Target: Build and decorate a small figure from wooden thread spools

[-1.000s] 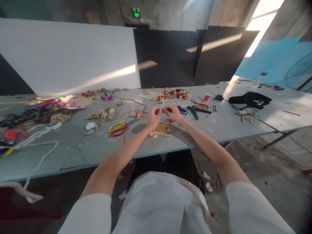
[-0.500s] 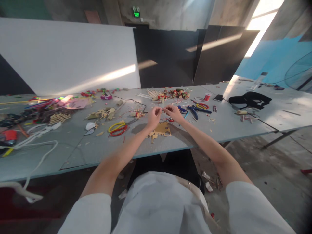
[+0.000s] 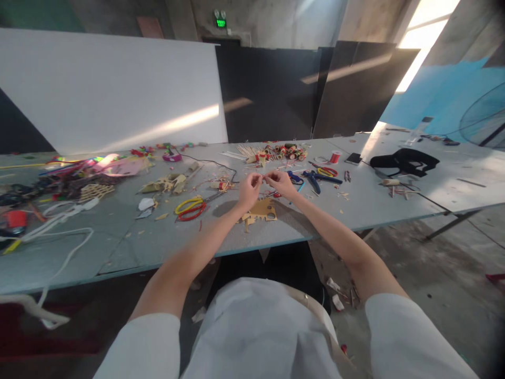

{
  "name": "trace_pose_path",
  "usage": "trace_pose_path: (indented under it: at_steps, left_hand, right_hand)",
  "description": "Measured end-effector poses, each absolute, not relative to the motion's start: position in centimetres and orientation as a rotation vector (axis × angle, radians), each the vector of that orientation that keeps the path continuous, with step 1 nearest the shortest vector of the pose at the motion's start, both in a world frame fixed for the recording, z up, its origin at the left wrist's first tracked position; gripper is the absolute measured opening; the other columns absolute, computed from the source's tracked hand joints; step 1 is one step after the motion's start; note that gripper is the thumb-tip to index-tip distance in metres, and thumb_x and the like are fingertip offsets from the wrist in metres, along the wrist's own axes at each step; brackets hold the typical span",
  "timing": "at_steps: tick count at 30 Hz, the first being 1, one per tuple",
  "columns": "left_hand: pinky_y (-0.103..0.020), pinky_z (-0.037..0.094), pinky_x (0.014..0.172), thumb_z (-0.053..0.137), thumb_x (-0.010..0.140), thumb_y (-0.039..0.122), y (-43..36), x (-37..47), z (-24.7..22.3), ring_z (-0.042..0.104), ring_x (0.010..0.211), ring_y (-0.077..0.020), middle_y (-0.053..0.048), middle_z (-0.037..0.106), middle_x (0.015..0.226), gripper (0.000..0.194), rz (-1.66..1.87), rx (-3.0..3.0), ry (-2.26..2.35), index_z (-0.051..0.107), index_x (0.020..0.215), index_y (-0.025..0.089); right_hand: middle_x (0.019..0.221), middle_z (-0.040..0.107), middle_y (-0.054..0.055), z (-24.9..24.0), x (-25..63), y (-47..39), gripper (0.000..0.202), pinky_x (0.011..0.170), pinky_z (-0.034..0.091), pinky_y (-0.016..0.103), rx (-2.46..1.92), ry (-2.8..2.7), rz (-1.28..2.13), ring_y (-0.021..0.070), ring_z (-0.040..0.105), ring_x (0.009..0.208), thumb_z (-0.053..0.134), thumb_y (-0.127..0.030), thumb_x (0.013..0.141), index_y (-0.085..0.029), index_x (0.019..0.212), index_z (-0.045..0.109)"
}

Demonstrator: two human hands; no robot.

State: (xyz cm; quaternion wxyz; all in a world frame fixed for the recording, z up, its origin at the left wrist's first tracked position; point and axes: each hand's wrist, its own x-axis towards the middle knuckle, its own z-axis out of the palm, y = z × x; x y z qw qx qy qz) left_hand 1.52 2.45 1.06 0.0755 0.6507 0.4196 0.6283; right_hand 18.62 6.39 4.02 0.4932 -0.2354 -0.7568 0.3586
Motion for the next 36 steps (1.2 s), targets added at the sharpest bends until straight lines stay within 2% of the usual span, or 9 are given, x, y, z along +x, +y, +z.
trace_pose_path:
  at_steps: [11,17,25,36]
  left_hand:
    - [-0.033,0.055,0.073,0.055,0.104,0.065,2.53,1.54,0.98,0.071,0.076,-0.0202,-0.006,0.075,0.085,0.044,1.878,1.961,1.235,0.067,0.099,0.023]
    - [-0.034,0.056,0.075,0.055,0.103,0.068,2.18,1.67,1.23,0.072,0.077,-0.0206,-0.007,0.075,0.085,0.046,1.867,1.945,1.239,0.066,0.099,0.024]
    - [-0.034,0.055,0.074,0.053,0.102,0.071,1.72,1.78,1.55,0.073,0.078,-0.021,-0.007,0.076,0.084,0.049,1.826,1.928,1.253,0.064,0.098,0.023]
    - [-0.033,0.054,0.075,0.053,0.105,0.064,1.79,1.6,1.33,0.076,0.08,-0.0221,-0.008,0.079,0.086,0.043,1.765,2.033,1.266,0.065,0.101,0.023]
  right_hand:
    - [0.072,0.065,0.001,3.82,18.5,6.45,0.045,0.062,0.041,0.028,-0.552,-1.838,0.859,0.0137,0.051,0.065,0.074,-0.063,0.088,-0.018,0.085,0.069]
    - [0.071,0.064,0.001,3.98,18.48,6.22,0.04,0.062,0.04,0.029,-0.557,-1.833,0.818,0.0137,0.051,0.064,0.073,-0.058,0.089,-0.018,0.083,0.069]
    - [0.07,0.063,0.001,4.06,18.56,5.89,0.04,0.061,0.039,0.028,-0.601,-1.858,0.776,0.0135,0.049,0.064,0.07,-0.058,0.091,-0.019,0.082,0.068]
    - [0.064,0.056,-0.003,3.79,18.47,5.96,0.034,0.056,0.035,0.026,-0.609,-1.826,0.807,0.0107,0.043,0.058,0.073,-0.05,0.084,-0.021,0.075,0.058]
